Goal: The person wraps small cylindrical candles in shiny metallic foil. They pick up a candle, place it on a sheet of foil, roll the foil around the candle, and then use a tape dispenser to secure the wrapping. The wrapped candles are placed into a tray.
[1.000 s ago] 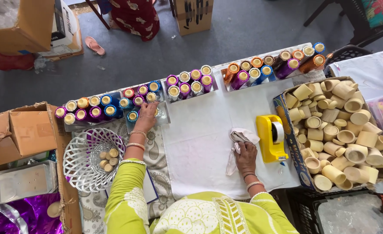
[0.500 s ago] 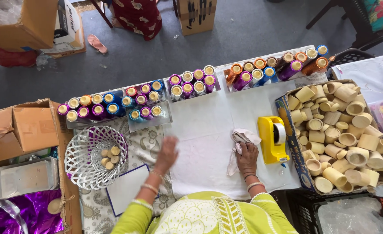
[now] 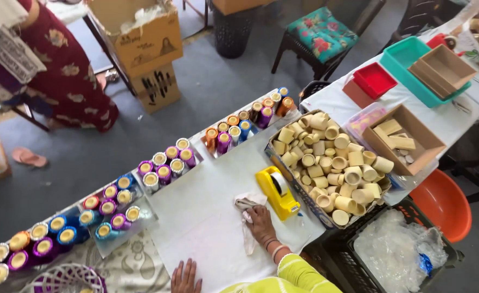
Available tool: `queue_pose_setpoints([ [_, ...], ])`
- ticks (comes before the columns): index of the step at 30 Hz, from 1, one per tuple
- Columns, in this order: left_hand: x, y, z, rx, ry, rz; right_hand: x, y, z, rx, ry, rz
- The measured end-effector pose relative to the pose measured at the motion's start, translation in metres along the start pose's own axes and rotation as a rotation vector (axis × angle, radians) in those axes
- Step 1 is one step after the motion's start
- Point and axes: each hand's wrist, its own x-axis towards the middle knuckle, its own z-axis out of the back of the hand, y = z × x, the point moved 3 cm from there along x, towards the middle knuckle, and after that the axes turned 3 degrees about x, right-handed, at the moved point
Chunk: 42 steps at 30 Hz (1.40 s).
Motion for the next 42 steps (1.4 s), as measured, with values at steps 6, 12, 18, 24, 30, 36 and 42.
queue_pose_setpoints([
  [6,0.015,0.018,-0.026,0.091,-0.078,-0.083,0.012,0.004,0.014,-0.003,-0.001,-0.025],
  [12,-0.004,0.011,-0.011,0.126,-0.045,-0.114,0.004,0.008,0.008,0.026,0.049,-0.019],
  [18,-0.008,-0.008,0.016,0.033,0.278,-0.058,0.002,0.006,0.007,0.041,0.039,0.001],
  [24,-0.067,-0.028,0.008,0.263,0.023,-0.035,0.001,0.003,0.005,0.03,0.041,0.025],
  [30,-0.09,-0.026,-0.003,0.285,0.063,0.07,0.008,-0.004,-0.003,0.043,0.049,0.059],
  [36,-0.129,-0.036,-0.016,0.265,0.121,0.172,-0.001,-0.016,-0.008,0.037,0.057,0.057],
  [42,-0.086,-0.068,0.066,-0.22,0.447,0.513,-0.006,-0.032,-0.02,0.052,-0.006,0.18],
])
